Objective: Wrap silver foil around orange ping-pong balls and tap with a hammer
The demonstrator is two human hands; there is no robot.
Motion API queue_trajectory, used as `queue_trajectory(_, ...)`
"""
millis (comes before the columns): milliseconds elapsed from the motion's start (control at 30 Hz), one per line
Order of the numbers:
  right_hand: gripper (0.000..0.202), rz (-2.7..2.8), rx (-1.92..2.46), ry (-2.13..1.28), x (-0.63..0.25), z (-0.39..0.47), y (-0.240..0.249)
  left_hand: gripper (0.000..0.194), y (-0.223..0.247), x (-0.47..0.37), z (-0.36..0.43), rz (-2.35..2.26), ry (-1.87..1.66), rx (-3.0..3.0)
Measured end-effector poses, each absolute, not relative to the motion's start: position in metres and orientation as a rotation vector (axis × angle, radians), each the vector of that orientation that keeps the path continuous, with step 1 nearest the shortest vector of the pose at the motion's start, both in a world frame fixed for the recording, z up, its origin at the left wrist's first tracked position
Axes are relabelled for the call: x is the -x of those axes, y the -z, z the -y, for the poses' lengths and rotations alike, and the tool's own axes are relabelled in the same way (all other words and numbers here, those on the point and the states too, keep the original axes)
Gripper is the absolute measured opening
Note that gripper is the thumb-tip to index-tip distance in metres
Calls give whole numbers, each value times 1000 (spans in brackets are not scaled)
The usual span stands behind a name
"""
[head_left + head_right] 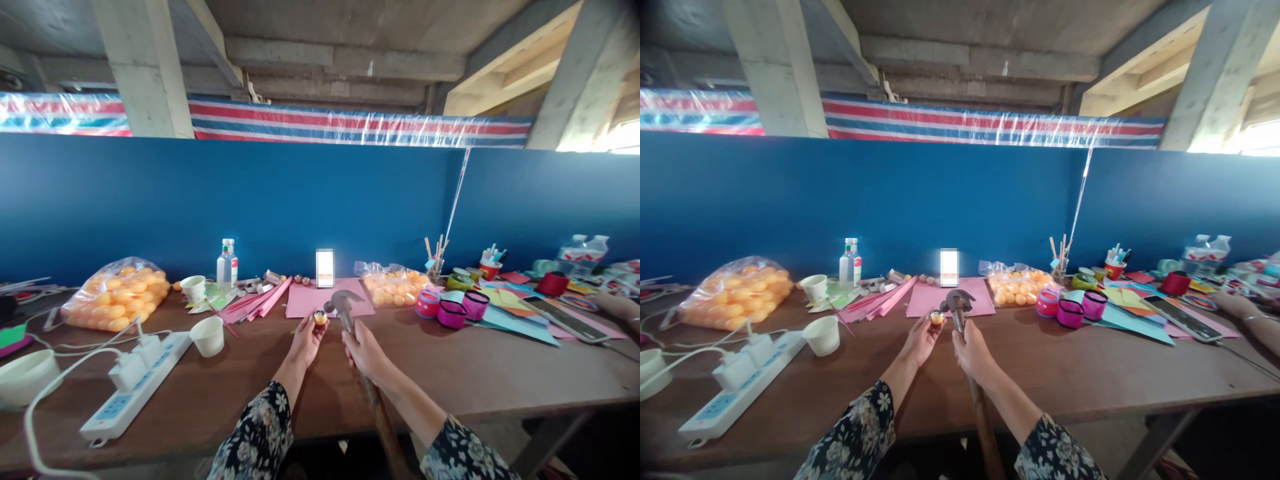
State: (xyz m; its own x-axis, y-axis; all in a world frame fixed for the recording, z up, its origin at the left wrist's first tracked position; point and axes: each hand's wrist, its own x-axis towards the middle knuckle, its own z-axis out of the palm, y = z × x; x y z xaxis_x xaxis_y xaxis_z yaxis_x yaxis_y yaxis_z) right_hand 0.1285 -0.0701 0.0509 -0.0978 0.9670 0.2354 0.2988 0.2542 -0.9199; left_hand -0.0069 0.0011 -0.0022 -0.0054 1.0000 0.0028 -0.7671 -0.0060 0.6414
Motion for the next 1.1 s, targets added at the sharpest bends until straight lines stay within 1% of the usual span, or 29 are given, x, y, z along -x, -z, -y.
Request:
queue_trajectory(267, 15, 1556, 1189, -900, -128, 69, -54, 14, 2, 8, 0, -539, -1514, -525)
queue_trajectory(600, 14, 1574, 1220, -943, -126, 74, -52, 12, 3, 8, -2, -525, -1484, -530)
queue_trajectory(700, 15, 1531, 1213, -903, -125, 74, -52, 9, 3, 7, -3, -520, -1515, -487)
queue_trajectory(800, 15, 1530, 1228, -935, -126, 73, -51, 5, 2, 6, -4, -536, -1512, -458)
queue_trajectory(867, 15, 1516, 1227, -942, -127, 72, -50, 6, 2, 7, -4, -519, -1513, -460)
queue_trajectory(967, 16, 1493, 1213, -917, -128, 72, -50, 14, 2, 7, -3, -477, -1537, -480)
queue_trajectory(1100, 16, 1498, 1212, -917, -127, 75, -49, 11, 2, 8, -2, -505, -1546, -496)
